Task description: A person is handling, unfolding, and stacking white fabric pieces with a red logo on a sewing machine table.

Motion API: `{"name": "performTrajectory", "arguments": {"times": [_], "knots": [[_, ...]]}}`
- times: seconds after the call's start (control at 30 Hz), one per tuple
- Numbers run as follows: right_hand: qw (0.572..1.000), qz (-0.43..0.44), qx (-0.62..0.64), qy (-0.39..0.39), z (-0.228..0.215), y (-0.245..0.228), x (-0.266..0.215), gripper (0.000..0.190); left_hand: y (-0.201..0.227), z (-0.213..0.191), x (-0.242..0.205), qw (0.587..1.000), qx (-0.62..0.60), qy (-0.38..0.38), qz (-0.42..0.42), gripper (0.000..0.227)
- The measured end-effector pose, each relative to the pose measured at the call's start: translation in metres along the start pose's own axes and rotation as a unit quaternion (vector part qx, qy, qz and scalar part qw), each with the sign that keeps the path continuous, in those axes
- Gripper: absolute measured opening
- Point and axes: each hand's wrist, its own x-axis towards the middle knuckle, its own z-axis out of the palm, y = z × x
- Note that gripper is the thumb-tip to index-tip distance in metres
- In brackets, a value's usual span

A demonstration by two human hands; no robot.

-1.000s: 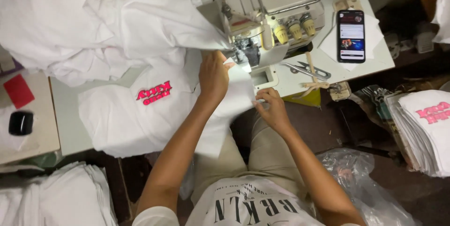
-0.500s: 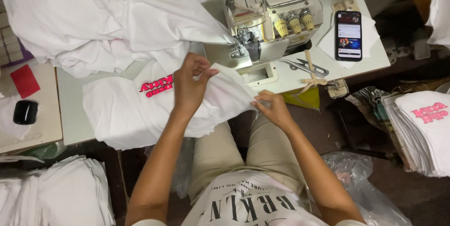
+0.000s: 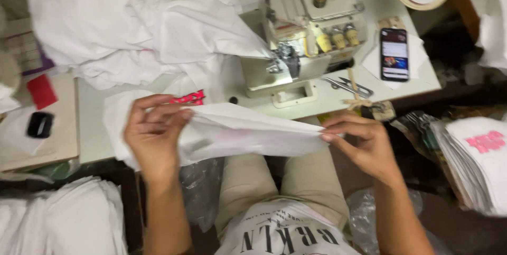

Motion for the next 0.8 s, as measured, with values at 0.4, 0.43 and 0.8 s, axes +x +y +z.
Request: {"name": "performTrajectory", "arguments": {"times": [0.4, 0.43, 0.8], "knots": [[0.999, 0.003, 0.025, 0.029, -0.007, 0.003, -0.013, 0.007, -0.021, 0.016, -0.011, 0.995, -0.091, -0.004, -0.032, 0.025], [0.999, 0.002, 0.027, 0.026, -0.004, 0.009, -0.014, 0.007, -0.025, 0.013, -0.010, 0.996, -0.089, 0.000, -0.031, 0.025], [0.975, 0.060, 0.081, 0.199, 0.055, 0.014, -0.042, 0.018, -0.021, 0.121, 0.072, 0.965, -0.036, -0.027, 0.257, 0.005]]}}
